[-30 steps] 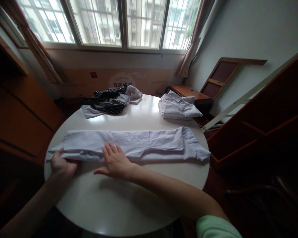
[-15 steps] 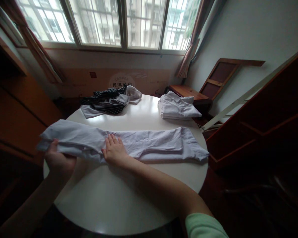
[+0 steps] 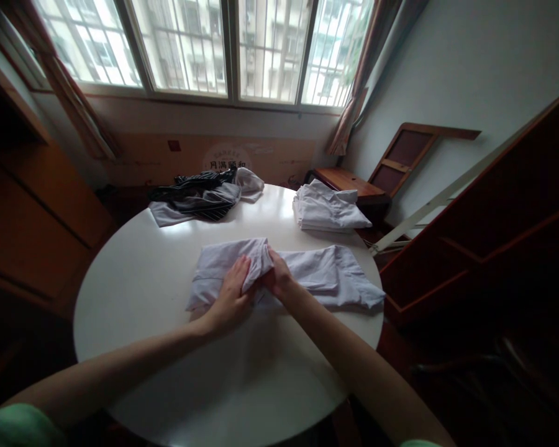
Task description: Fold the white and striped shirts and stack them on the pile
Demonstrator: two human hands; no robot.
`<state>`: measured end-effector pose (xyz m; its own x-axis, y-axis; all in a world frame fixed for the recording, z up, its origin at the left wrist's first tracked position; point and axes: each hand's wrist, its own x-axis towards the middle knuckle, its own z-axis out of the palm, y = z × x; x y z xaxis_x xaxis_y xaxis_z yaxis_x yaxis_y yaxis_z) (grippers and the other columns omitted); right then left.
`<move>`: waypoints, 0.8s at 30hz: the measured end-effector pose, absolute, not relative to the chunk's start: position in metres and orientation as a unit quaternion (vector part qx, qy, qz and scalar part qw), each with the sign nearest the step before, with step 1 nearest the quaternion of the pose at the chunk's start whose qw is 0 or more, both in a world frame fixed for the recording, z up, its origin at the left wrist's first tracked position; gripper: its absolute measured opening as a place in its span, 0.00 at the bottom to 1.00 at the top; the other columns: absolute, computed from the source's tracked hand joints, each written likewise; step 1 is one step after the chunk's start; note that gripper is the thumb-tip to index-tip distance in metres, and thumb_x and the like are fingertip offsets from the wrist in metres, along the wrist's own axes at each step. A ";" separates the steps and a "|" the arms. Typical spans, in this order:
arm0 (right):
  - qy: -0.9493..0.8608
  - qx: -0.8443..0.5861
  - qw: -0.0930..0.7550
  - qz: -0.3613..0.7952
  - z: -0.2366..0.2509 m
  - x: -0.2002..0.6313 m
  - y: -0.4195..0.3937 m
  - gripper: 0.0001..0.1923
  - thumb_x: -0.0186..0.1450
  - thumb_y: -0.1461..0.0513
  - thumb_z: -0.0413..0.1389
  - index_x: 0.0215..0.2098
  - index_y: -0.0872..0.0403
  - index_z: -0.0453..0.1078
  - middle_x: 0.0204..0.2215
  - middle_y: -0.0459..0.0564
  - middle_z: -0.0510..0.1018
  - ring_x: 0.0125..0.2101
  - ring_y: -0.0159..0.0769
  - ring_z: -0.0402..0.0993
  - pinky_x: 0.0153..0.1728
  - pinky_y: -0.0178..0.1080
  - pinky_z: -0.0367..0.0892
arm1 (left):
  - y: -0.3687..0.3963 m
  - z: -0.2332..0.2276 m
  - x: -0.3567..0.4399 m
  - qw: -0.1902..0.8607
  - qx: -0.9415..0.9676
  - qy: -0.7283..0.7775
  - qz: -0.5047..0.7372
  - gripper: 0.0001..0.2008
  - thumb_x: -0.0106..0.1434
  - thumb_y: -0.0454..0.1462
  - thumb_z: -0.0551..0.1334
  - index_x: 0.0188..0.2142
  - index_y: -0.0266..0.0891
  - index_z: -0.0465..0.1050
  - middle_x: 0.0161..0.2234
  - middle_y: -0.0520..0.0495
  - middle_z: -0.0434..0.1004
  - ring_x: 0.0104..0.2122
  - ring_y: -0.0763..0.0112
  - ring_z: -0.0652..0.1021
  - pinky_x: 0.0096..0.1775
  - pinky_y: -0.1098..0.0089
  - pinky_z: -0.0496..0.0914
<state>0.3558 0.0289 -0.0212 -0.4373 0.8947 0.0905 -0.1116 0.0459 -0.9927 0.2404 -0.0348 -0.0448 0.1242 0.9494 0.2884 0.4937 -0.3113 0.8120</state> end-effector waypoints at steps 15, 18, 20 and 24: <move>-0.503 -0.473 0.395 0.605 -0.031 0.400 0.014 0.23 0.43 0.64 0.58 0.36 0.53 0.55 0.25 0.43 0.71 0.23 0.30 0.68 0.23 0.33 0.62 | 0.006 -0.018 0.157 0.163 0.714 0.562 0.386 0.22 0.59 0.44 0.51 0.50 0.35 0.63 0.54 0.39 0.63 0.54 0.62 0.63 0.56 0.58 0.55; -0.535 -0.518 0.359 0.562 -0.030 0.403 0.013 0.20 0.44 0.65 0.54 0.34 0.52 0.53 0.22 0.42 0.69 0.19 0.28 0.64 0.19 0.32 0.58 | 0.015 -0.038 0.147 0.164 0.703 0.593 0.356 0.23 0.59 0.44 0.50 0.51 0.33 0.62 0.55 0.38 0.61 0.55 0.62 0.61 0.56 0.59 0.55; -0.565 -0.544 0.342 0.517 -0.032 0.404 0.013 0.19 0.44 0.65 0.52 0.34 0.52 0.53 0.21 0.41 0.67 0.17 0.27 0.62 0.18 0.31 0.56 | 0.017 -0.046 0.147 0.189 0.689 0.601 0.358 0.23 0.61 0.44 0.49 0.51 0.33 0.62 0.54 0.39 0.62 0.54 0.63 0.63 0.55 0.60 0.57; -0.603 -0.569 0.331 0.451 -0.037 0.405 0.014 0.16 0.45 0.64 0.51 0.32 0.52 0.54 0.21 0.41 0.66 0.20 0.29 0.61 0.20 0.32 0.55 | 0.016 -0.047 0.152 0.184 0.663 0.629 0.363 0.22 0.62 0.43 0.46 0.49 0.32 0.64 0.49 0.39 0.68 0.50 0.64 0.68 0.53 0.62 0.60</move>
<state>0.4054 0.0140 -0.0375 -0.1338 0.9845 -0.1130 0.3876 -0.0529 -0.9203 0.1518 0.0162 -0.0472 -0.0537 0.9669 0.2493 0.7002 -0.1415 0.6998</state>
